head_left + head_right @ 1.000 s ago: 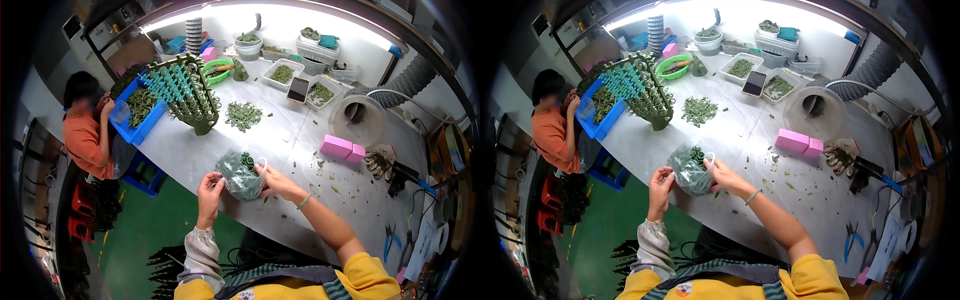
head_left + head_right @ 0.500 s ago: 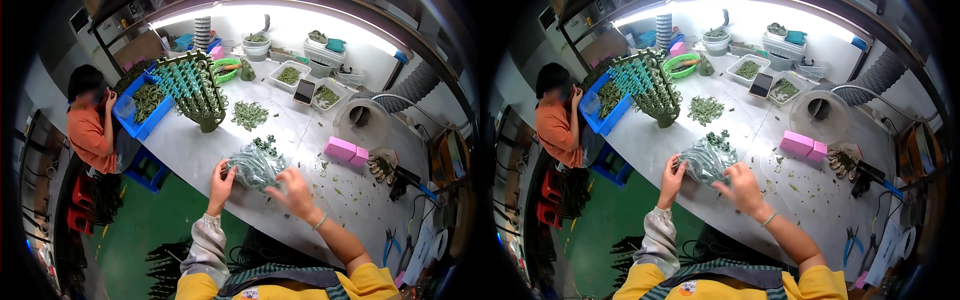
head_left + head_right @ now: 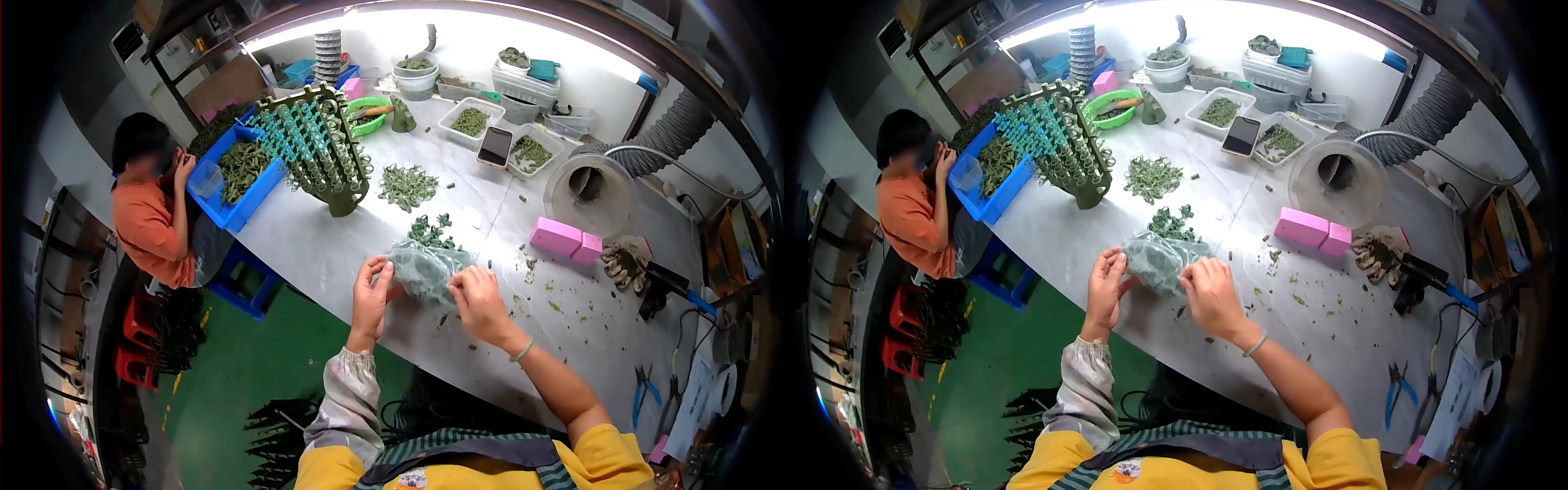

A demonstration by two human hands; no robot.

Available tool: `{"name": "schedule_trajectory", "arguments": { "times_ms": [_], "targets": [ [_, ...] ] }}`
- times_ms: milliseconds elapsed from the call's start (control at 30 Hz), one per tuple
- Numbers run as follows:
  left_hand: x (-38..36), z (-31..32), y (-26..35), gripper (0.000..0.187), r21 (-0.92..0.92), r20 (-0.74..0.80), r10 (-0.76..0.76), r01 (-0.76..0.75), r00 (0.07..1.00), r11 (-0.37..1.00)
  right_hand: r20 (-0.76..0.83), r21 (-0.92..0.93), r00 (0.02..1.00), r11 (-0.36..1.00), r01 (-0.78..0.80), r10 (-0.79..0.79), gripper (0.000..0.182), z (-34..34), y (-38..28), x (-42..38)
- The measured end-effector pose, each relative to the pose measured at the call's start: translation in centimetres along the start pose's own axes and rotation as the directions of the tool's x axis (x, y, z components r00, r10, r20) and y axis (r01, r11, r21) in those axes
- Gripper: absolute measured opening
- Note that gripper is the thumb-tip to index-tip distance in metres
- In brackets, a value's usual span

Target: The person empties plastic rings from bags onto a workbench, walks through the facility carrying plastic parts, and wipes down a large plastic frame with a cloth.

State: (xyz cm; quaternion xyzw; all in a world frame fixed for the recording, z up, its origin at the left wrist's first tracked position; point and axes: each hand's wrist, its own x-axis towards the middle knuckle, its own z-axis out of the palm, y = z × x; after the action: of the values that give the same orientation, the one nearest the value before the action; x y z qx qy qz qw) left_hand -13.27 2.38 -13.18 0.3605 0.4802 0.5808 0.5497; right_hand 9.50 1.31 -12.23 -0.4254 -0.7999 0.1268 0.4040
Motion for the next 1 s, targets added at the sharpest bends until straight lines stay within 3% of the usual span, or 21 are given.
{"name": "schedule_trajectory", "arguments": {
  "times_ms": [67, 167, 233, 300, 367, 400, 500, 633, 700, 733, 767, 867, 900, 933, 1000],
  "targets": [
    [-0.3, 0.8, 0.5, 0.033, -0.016, 0.035, 0.095, -0.094, 0.995, 0.995, -0.037, 0.07, 0.999, 0.997, -0.036, 0.039, 0.01, -1.2, -0.5, 1.0],
    [0.4, 0.2, -0.5, 0.037, 0.388, 0.163, 0.364, -0.399, 0.917, 0.831, -0.041, 0.188, 0.992, 0.976, -0.106, 0.116, 0.008, -2.9, -1.1, 3.0],
    [0.4, 0.4, -1.0, 0.032, 0.403, 0.139, 0.325, -0.353, 0.935, 0.844, -0.016, 0.307, 0.978, 0.932, -0.194, 0.209, 0.009, -3.1, -1.2, 4.1],
    [0.7, 0.6, -1.1, 0.023, 0.375, 0.09, 0.33, -0.339, 0.94, 0.863, -0.04, 0.282, 0.984, 0.947, -0.156, 0.174, 0.01, -3.4, -1.4, 5.6],
    [1.3, 0.6, -1.2, 0.017, 0.461, 0.094, 0.416, -0.41, 0.905, 0.787, -0.046, 0.275, 0.99, 0.955, -0.112, 0.13, 0.009, -3.0, -1.4, 6.5],
    [1.7, 0.9, -1.1, 0.014, 0.501, 0.107, 0.458, -0.446, 0.882, 0.742, -0.071, 0.146, 0.996, 0.988, -0.047, 0.058, 0.009, -2.6, -0.8, 7.0],
    [2.7, 1.7, -0.3, 0.009, 0.551, 0.068, 0.561, -0.5, 0.825, 0.668, -0.228, 0.29, 0.949, 0.946, -0.147, 0.218, 0.01, -3.2, -0.2, 7.8],
    [3.0, 3.2, 2.3, 0.014, 0.353, 0.043, 0.39, -0.379, 0.92, 0.856, -0.216, 0.184, 0.967, 0.979, -0.093, 0.133, 0.01, -3.0, 0.5, 8.1],
    [3.1, 3.8, 2.7, 0.013, 0.27, 0.034, 0.359, -0.354, 0.933, 0.895, -0.302, 0.292, 0.925, 0.946, -0.14, 0.23, 0.01, -3.6, 0.3, 9.0],
    [2.7, 4.1, 3.7, 0.013, 0.232, 0.037, 0.306, -0.306, 0.951, 0.923, -0.337, 0.26, 0.93, 0.964, -0.06, 0.149, 0.014, -3.2, 0.0, 9.3],
    [2.7, 4.3, 4.3, 0.013, 0.193, 0.048, 0.256, -0.26, 0.965, 0.946, -0.154, 0.307, 0.972, 0.943, -0.125, 0.179, 0.023, -2.8, 0.4, 9.1],
    [3.7, 4.0, 4.2, 0.017, 0.2, 0.178, 0.292, -0.325, 0.94, 0.924, 0.201, 0.107, 0.978, 0.991, -0.08, 0.057, 0.037, -3.4, -1.0, 9.4],
    [3.8, 3.6, 4.0, 0.017, 0.227, 0.226, 0.302, -0.351, 0.926, 0.908, 0.199, 0.09, 0.979, 0.993, -0.073, 0.054, 0.035, -3.0, -0.6, 9.6],
    [4.3, 2.6, 3.5, 0.03, 0.407, 0.307, 0.488, -0.576, 0.817, 0.709, 0.197, 0.075, 0.979, 0.995, -0.069, 0.053, 0.033, -2.5, 0.3, 10.0],
    [4.4, 0.9, 1.3, 0.044, 0.61, 0.171, 0.633, -0.586, 0.755, 0.534, 0.17, 0.119, 0.979, 0.984, -0.136, 0.114, 0.028, -2.5, 1.5, 11.5]
  ]
}}
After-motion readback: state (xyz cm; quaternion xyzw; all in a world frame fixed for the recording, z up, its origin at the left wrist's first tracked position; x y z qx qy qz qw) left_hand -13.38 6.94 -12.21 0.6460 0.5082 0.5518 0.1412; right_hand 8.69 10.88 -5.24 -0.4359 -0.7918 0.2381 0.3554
